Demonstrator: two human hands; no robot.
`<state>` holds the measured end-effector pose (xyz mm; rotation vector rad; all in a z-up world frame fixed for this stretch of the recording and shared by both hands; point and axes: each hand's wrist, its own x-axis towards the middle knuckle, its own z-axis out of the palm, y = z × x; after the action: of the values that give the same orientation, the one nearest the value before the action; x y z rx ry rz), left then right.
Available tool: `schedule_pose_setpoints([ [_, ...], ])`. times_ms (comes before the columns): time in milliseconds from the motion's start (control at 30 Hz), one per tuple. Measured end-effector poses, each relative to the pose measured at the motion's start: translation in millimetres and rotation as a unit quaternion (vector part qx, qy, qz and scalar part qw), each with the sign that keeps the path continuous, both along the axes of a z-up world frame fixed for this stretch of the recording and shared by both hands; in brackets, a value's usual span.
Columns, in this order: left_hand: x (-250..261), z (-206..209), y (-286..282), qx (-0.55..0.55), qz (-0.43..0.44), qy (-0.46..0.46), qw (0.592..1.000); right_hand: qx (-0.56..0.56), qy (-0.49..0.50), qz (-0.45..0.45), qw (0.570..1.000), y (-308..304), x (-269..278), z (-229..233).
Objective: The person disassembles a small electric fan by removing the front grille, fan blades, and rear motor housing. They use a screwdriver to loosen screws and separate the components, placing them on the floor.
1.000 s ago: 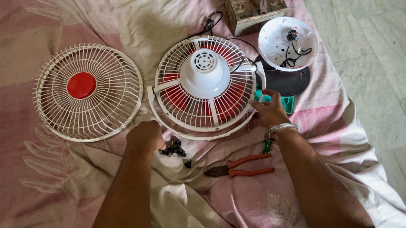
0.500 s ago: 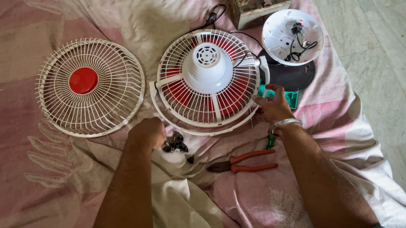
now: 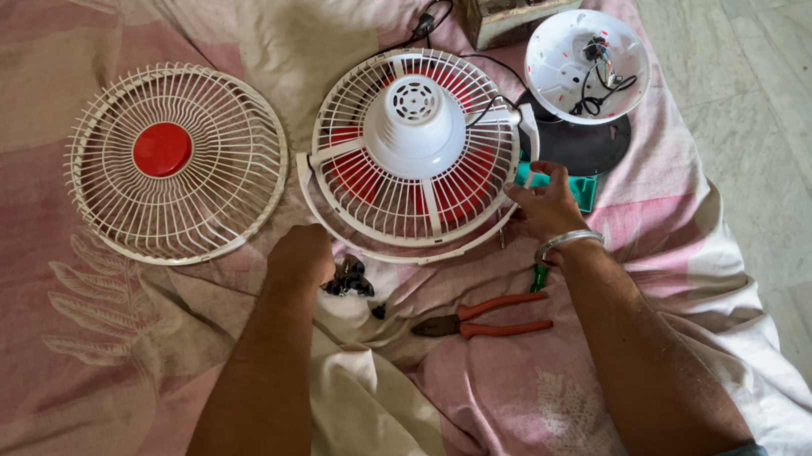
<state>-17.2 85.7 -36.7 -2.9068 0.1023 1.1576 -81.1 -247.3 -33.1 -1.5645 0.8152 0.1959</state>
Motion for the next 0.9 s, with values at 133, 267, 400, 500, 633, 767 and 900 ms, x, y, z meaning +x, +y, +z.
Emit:
schedule_pose_setpoints([
  [133, 6, 17, 0, -0.008, -0.009, 0.018, 1.000, 0.003, -0.008, 0.016, 1.000, -2, 1, 2],
  [267, 3, 52, -5, -0.086, -0.036, -0.028, 0.995, -0.158, -0.036, 0.036, 0.986, -10, 0, 3],
  [400, -8, 68, -22, -0.207, -0.012, -0.080, 0.975, -0.340, -0.204, 0.068, 0.915, -11, -5, -3],
  [500, -10, 68, -31, -0.261, -0.010, -0.137, 0.956, -0.435, -0.251, 0.135, 0.854, -1, -5, -11],
  [633, -10, 63, -36, -0.325, -0.002, -0.195, 0.925, -0.390, -0.132, 0.155, 0.898, 1, -10, -23],
  [767, -10, 63, -37, -0.352, -0.029, -0.237, 0.905, -0.334, -0.037, 0.158, 0.929, -7, -3, -33],
  [900, -11, 65, -40, -0.349, -0.015, -0.225, 0.909, -0.326, -0.014, 0.173, 0.929, -14, -1, -36],
])
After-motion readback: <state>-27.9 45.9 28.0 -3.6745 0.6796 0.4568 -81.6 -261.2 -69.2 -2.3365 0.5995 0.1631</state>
